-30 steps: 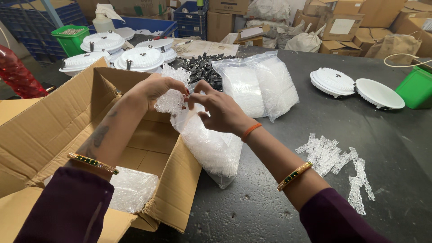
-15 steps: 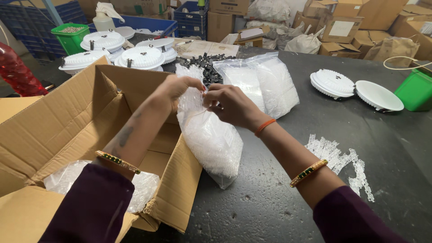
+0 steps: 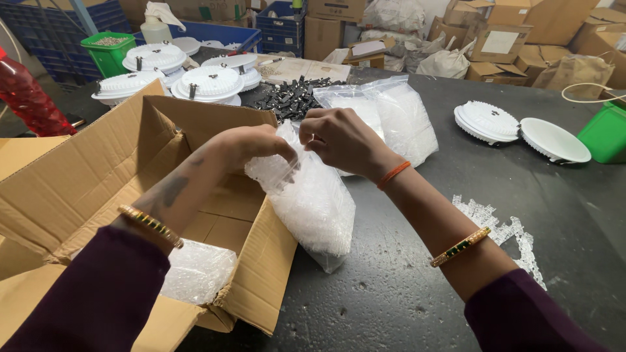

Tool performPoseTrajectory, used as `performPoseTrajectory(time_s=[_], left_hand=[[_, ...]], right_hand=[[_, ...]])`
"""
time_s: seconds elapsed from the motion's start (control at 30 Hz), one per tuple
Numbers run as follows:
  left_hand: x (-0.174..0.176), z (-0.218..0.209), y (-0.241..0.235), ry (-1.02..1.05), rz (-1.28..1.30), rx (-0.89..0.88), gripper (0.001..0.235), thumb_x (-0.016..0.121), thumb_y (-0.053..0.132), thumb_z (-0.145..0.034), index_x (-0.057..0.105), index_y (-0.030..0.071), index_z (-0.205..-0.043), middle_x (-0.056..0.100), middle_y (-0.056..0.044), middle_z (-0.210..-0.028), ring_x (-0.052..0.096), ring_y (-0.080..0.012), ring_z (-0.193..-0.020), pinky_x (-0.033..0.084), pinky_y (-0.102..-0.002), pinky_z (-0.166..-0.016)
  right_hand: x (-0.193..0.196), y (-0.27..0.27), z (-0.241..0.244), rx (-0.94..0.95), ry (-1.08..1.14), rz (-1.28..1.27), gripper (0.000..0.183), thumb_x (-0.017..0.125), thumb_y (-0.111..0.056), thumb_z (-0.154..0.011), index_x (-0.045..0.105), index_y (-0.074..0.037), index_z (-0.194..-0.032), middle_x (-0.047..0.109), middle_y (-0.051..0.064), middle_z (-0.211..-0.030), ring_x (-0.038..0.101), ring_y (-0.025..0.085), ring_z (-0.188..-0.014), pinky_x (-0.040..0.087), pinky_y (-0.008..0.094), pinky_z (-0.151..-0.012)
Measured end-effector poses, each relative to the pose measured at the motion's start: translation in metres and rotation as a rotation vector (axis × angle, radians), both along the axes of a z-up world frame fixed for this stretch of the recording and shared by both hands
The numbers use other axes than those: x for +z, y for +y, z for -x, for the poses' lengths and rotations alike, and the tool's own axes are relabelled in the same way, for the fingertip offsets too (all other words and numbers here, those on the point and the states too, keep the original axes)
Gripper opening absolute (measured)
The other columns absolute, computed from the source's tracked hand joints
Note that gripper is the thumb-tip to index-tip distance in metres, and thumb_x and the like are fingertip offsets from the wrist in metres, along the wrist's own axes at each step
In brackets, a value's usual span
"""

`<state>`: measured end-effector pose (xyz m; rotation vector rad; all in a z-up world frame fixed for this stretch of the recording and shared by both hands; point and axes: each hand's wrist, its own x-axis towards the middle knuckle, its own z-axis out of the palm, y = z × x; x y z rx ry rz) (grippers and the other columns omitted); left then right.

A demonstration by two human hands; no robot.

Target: The person sorts through clear plastic light diffuser strips on a table and places them into a clear plastic bag.

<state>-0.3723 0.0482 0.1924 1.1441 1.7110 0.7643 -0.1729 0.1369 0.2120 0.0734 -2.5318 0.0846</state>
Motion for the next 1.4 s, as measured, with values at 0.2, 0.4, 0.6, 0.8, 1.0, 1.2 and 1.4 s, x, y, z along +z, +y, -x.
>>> performPoseTrajectory(time_s=[0.2, 0.4, 0.6, 0.8, 1.0, 1.2, 1.4], left_hand=[[-0.003, -0.004, 0.028, 0.226, -0.042, 0.085, 0.061, 0.082, 0.034, -0.075, 0.070, -0.003, -0.121, 0.072, -0.019, -0.120, 0.071, -0.0280, -0.107, 0.054, -0.039, -0.090], [0.000, -0.009, 0.034, 0.252, -0.009, 0.117, 0.063, 0.079, 0.046, -0.084, 0.070, 0.005, -0.131, 0.058, -0.014, -0.131, 0.053, -0.0241, -0.118, 0.044, -0.040, -0.094], [-0.010, -0.012, 0.033, 0.229, -0.053, 0.207, 0.059, 0.068, 0.037, -0.089, 0.061, -0.007, -0.127, 0.068, -0.023, -0.128, 0.067, -0.0312, -0.116, 0.055, -0.045, -0.088], [-0.026, 0.001, 0.038, 0.307, -0.136, 0.020, 0.054, 0.055, 0.038, -0.100, 0.054, -0.006, -0.132, 0.061, -0.017, -0.122, 0.057, -0.0232, -0.110, 0.050, -0.041, -0.093], [-0.014, 0.011, 0.030, -0.157, -0.443, 0.207, 0.043, 0.055, 0.030, -0.097, 0.057, 0.003, -0.130, 0.066, -0.012, -0.122, 0.059, -0.0206, -0.115, 0.046, -0.033, -0.101], [0.012, 0.009, -0.022, 0.889, -0.213, 0.359, 0.044, 0.078, 0.046, -0.080, 0.078, 0.009, -0.103, 0.075, -0.012, -0.101, 0.072, -0.0267, -0.095, 0.056, -0.039, -0.090], [0.003, 0.009, -0.010, 0.536, 0.032, 0.299, 0.039, 0.081, 0.035, -0.080, 0.079, -0.002, -0.092, 0.081, -0.013, -0.084, 0.080, -0.0196, -0.069, 0.066, -0.033, -0.069]], right_hand=[[0.002, -0.001, -0.005, -0.015, 0.044, -0.028, 0.007, 0.076, -0.005, -0.085, 0.070, -0.004, -0.082, 0.070, 0.008, -0.085, 0.070, 0.024, -0.071, 0.056, 0.038, -0.067], [0.007, 0.002, -0.008, -0.026, 0.022, -0.011, 0.007, 0.077, -0.003, -0.084, 0.070, -0.003, -0.083, 0.072, 0.008, -0.087, 0.071, 0.024, -0.074, 0.056, 0.037, -0.067], [0.009, 0.004, -0.006, -0.042, 0.001, -0.016, 0.006, 0.075, 0.000, -0.081, 0.069, -0.002, -0.082, 0.072, 0.008, -0.087, 0.070, 0.023, -0.071, 0.057, 0.037, -0.066], [0.011, 0.003, -0.002, 0.025, -0.008, -0.025, 0.009, 0.073, 0.005, -0.076, 0.067, -0.002, -0.076, 0.071, 0.007, -0.080, 0.070, 0.023, -0.074, 0.057, 0.037, -0.068], [0.014, 0.004, -0.007, 0.032, -0.030, 0.005, 0.009, 0.073, 0.004, -0.077, 0.067, -0.003, -0.077, 0.071, 0.006, -0.081, 0.069, 0.021, -0.072, 0.056, 0.035, -0.065], [0.014, 0.007, -0.014, 0.033, -0.092, -0.004, 0.014, 0.064, 0.008, -0.083, 0.072, -0.003, -0.086, 0.071, 0.008, -0.088, 0.069, 0.019, -0.070, 0.057, 0.029, -0.059], [0.019, 0.001, -0.051, -0.013, -0.138, 0.132, 0.016, 0.063, 0.008, -0.076, 0.073, -0.003, -0.081, 0.072, 0.007, -0.085, 0.072, 0.018, -0.074, 0.061, 0.028, -0.065]])
